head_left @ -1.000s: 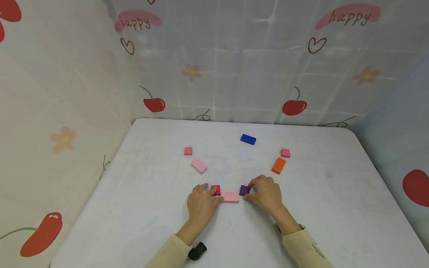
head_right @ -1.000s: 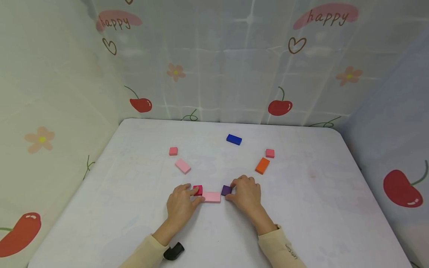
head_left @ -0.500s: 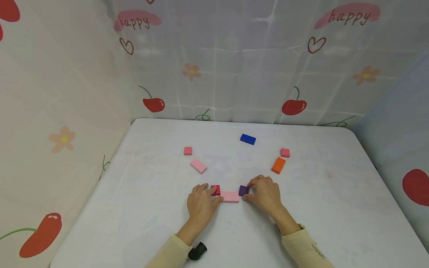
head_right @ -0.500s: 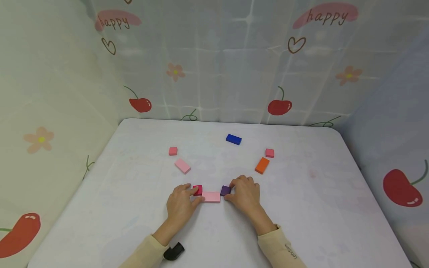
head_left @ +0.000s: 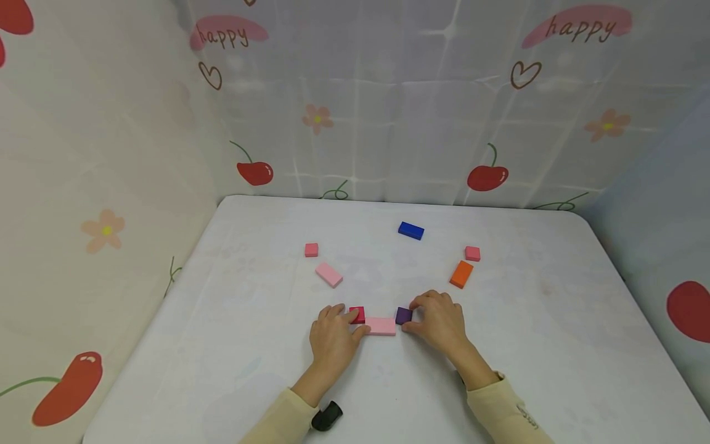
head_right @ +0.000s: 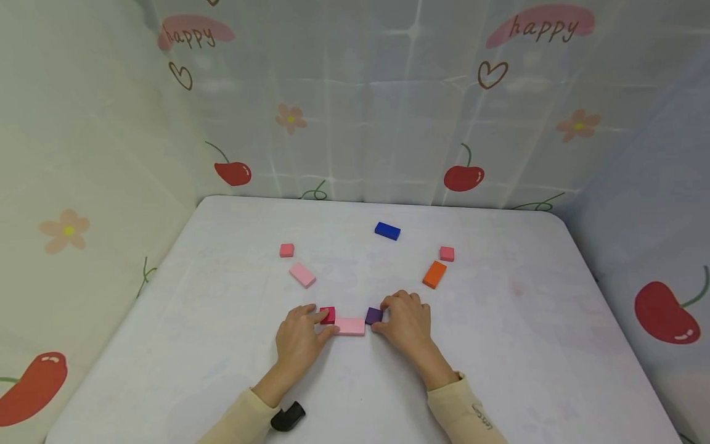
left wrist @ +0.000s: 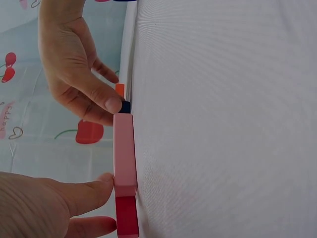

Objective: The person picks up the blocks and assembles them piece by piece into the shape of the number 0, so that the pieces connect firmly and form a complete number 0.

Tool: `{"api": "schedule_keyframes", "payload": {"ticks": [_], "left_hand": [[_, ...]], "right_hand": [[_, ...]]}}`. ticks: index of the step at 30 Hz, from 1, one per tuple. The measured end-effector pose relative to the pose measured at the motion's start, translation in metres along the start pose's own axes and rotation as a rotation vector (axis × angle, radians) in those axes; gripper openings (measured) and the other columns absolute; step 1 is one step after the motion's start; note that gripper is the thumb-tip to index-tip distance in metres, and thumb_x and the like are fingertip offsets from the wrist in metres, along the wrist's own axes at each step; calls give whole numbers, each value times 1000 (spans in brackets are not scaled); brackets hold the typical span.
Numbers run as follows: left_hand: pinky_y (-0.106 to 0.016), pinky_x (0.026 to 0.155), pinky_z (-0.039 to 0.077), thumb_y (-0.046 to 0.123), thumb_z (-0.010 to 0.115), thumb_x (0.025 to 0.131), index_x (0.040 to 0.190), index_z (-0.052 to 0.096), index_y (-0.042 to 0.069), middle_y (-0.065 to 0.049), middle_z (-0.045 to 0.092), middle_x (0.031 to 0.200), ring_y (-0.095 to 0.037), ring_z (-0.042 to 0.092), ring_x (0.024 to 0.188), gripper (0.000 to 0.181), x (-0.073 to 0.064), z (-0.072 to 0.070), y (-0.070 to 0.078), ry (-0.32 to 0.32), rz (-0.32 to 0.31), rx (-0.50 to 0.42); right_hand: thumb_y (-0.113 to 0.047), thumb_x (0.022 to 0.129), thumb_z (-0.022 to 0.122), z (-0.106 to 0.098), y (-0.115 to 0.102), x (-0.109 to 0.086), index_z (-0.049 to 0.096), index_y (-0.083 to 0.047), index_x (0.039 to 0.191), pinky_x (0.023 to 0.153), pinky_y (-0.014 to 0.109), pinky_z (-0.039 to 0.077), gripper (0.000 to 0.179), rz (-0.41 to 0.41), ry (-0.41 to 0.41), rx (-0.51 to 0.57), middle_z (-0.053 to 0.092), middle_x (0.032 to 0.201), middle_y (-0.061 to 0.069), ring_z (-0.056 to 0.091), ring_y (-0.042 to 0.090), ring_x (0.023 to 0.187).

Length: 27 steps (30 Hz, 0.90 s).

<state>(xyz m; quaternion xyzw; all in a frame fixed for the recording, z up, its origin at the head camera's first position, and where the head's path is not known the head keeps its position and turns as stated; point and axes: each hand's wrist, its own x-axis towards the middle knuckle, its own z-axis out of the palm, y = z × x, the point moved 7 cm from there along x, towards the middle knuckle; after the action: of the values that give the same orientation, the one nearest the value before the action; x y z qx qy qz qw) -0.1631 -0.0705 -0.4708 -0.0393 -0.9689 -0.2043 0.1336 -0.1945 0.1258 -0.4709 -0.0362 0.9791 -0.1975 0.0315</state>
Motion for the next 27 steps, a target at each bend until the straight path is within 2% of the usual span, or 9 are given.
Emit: {"api": "schedule_keyframes", "payload": {"ticks": [7,10,17,20,22,27], "left_hand": [[-44,75,53,37,86,70,105,79,15,-14,71,112,-33,63,105,42,-1,0,-1,3,3,2],[-44,75,53,37,86,70,105,79,15,-14,72,112,-33,63,105,42,-1,0,-1,7,5,0],[-44,74,53,37,86,71,105,79,15,-14,72,111,-33,63,105,41,1,1,-2,11,5,-8],[-44,74,53,37,87,70,104,79,15,-14,72,111,-33,63,104,41,1,1,-2,11,2,-9],[-44,74,53,37,86,70,104,79,15,-13,72,111,-33,63,105,41,1,1,-3,7,1,-8],[-44,75,53,38,86,70,105,78,16,-13,72,111,-33,62,105,42,0,2,-2,-3,2,3]], "right_hand": [[-34,72,85,-3,4,2,74,-9,110,82,52,47,47,6,-21,25,68,112,13,58,33,105],[-32,76,82,-11,12,3,71,-8,116,87,54,48,48,35,-13,68,67,116,15,59,35,109],[-26,88,73,-46,57,18,52,-4,139,88,51,49,60,171,59,279,57,130,23,55,39,114],[-24,91,69,-57,80,27,44,-1,144,88,51,50,63,206,86,329,53,132,27,54,42,115],[-23,92,66,-60,94,32,41,0,146,87,51,50,63,233,70,343,51,133,29,54,43,116],[-24,93,62,-55,113,41,37,0,148,88,51,50,65,309,-36,340,49,133,33,51,45,116]]}}
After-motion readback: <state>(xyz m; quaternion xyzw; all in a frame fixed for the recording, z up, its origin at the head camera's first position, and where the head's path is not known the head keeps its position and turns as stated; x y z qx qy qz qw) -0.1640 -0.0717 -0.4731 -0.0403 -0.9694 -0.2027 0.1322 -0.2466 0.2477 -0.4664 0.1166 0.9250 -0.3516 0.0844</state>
